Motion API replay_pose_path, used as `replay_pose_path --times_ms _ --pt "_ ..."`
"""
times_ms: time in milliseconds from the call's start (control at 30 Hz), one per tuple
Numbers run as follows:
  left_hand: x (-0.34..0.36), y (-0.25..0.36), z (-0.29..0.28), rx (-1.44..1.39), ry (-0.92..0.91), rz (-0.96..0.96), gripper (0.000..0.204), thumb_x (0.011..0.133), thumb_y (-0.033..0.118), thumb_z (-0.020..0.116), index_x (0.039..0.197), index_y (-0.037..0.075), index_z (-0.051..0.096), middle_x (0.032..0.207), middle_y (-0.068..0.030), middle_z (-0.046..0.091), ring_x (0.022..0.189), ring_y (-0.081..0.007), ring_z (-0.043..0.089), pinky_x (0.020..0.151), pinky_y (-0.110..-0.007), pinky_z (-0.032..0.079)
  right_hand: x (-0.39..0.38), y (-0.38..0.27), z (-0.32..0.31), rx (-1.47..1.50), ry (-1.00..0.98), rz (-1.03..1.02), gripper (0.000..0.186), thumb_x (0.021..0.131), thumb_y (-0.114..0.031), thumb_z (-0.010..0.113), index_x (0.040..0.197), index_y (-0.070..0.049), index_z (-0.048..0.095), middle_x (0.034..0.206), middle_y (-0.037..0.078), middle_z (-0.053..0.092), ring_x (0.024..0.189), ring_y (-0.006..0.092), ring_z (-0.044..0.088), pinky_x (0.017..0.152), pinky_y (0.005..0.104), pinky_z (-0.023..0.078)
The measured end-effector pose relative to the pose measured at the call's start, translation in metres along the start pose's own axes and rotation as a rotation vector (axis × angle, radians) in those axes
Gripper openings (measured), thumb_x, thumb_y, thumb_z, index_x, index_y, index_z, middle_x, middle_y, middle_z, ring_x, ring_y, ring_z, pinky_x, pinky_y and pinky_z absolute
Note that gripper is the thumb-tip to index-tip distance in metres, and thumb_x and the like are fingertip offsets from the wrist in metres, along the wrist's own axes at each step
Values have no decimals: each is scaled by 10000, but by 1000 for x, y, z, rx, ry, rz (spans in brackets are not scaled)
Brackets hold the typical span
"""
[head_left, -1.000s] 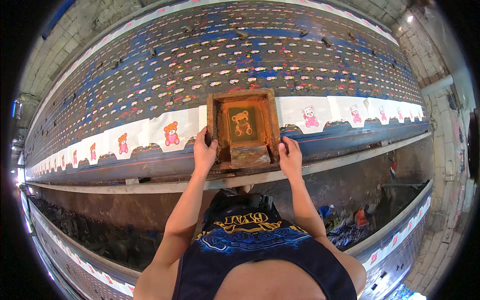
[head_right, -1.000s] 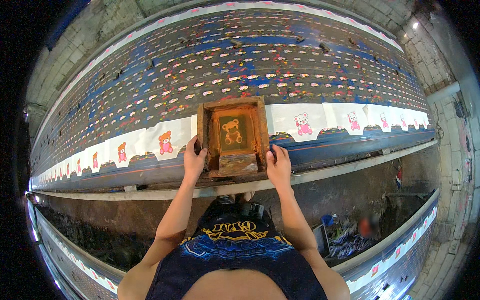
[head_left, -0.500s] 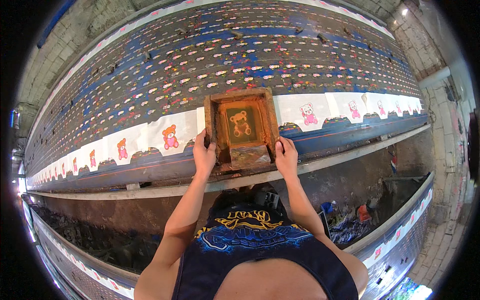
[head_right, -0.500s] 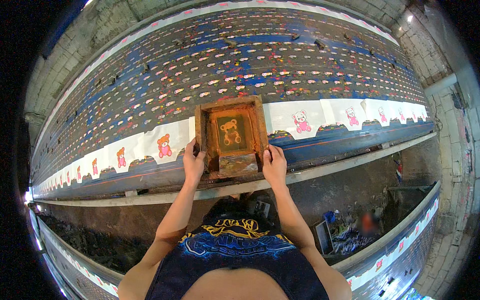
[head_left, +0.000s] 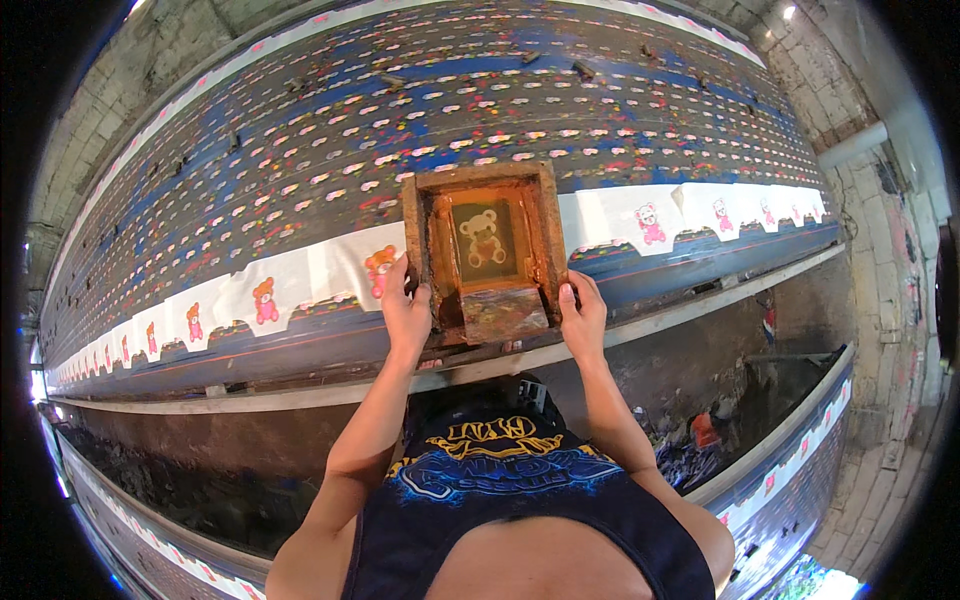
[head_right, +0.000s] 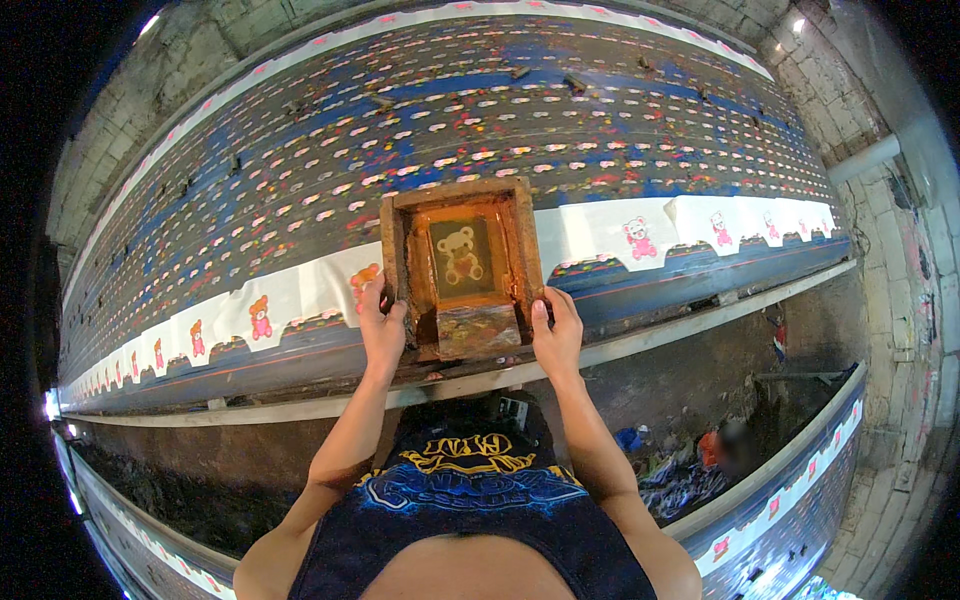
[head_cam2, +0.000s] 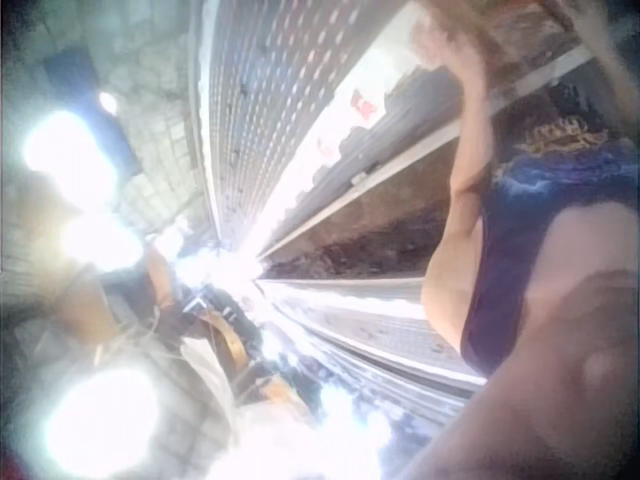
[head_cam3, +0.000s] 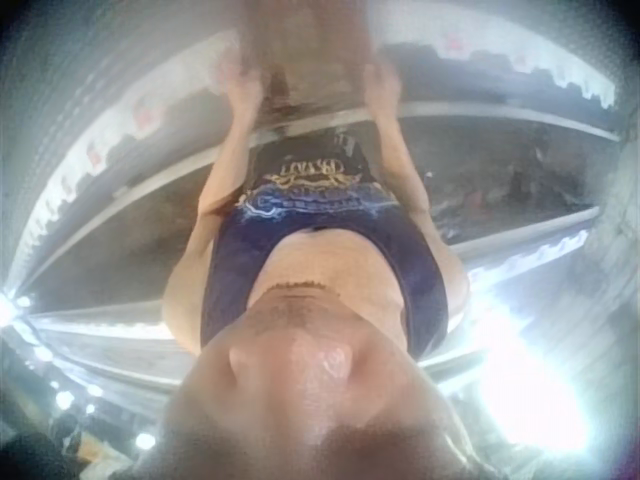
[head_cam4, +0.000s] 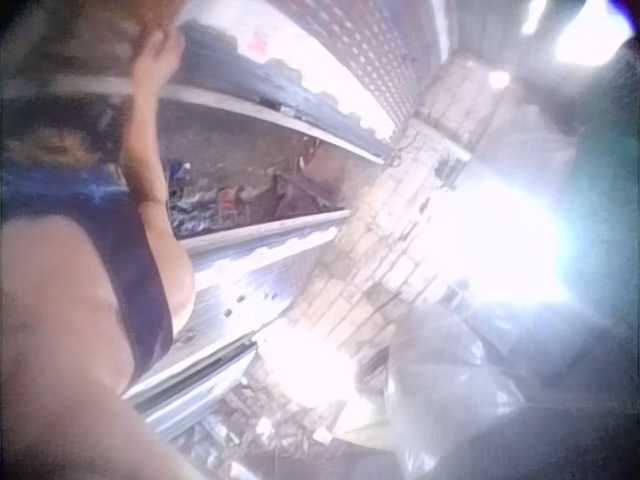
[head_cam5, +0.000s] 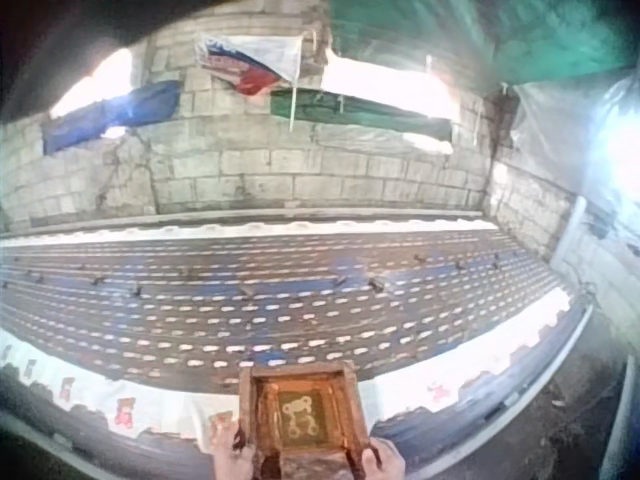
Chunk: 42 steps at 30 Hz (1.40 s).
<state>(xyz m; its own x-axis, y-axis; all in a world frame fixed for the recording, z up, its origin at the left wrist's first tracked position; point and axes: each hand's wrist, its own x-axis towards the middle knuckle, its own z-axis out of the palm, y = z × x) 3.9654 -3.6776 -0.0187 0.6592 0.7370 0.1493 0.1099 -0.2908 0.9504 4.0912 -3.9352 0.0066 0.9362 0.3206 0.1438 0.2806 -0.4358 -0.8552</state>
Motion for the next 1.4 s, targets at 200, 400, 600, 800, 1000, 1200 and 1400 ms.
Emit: replay_pose_path --times_ms 200,400,600,800,1000,1200,1400 --pt "-14 15 73 55 -20 -53 552 839 -80 591 1384 -68 503 1306 -190 579 1209 -299 591 1031 -358 466 28 41 -58 -46 -53 10 452 1021 -325 595 1254 62 623 1230 211 641 1117 393 633 950 439 500" --pt "-20 22 86 191 -18 -60 553 817 -62 591 1365 -76 521 1258 -201 597 1169 -327 607 1015 -367 473 37 53 -75 -24 -111 -20 451 1000 -310 619 1231 76 626 1213 217 645 1106 400 639 955 434 503" --pt "-21 23 88 197 -16 -72 560 808 -48 587 1364 -88 525 1243 -214 604 1157 -351 613 1021 -380 472 41 60 -81 0 -183 7 479 1002 -327 617 1262 76 612 1251 228 623 1134 401 627 971 449 497" --pt "-21 20 87 248 -38 -106 567 813 -37 589 1373 -94 525 1271 -227 600 1192 -363 606 1037 -382 462 44 50 -91 -63 -226 -103 479 922 -289 717 1255 41 621 1265 198 604 1168 408 588 983 471 484" --pt "-21 22 86 219 -67 -118 578 814 -38 587 1385 -91 515 1289 -224 594 1216 -364 593 1051 -381 451 29 -9 -91 -314 -567 -624 498 756 -193 808 1194 -16 653 1236 126 603 1213 338 534 1011 501 424" --pt "-18 29 87 273 -80 -89 576 814 -46 587 1383 -89 508 1285 -235 584 1215 -397 579 1046 -411 457 37 -12 -65 -382 -478 -615 348 755 -70 720 1094 -11 665 1159 109 640 1119 305 567 959 487 456" --pt "-18 23 83 291 -89 -90 579 813 -34 593 1382 -94 504 1287 -245 576 1208 -414 574 1043 -419 456 45 -8 -55 -310 -494 -596 330 713 -5 677 1043 -3 668 1089 142 665 1048 327 605 939 439 501"
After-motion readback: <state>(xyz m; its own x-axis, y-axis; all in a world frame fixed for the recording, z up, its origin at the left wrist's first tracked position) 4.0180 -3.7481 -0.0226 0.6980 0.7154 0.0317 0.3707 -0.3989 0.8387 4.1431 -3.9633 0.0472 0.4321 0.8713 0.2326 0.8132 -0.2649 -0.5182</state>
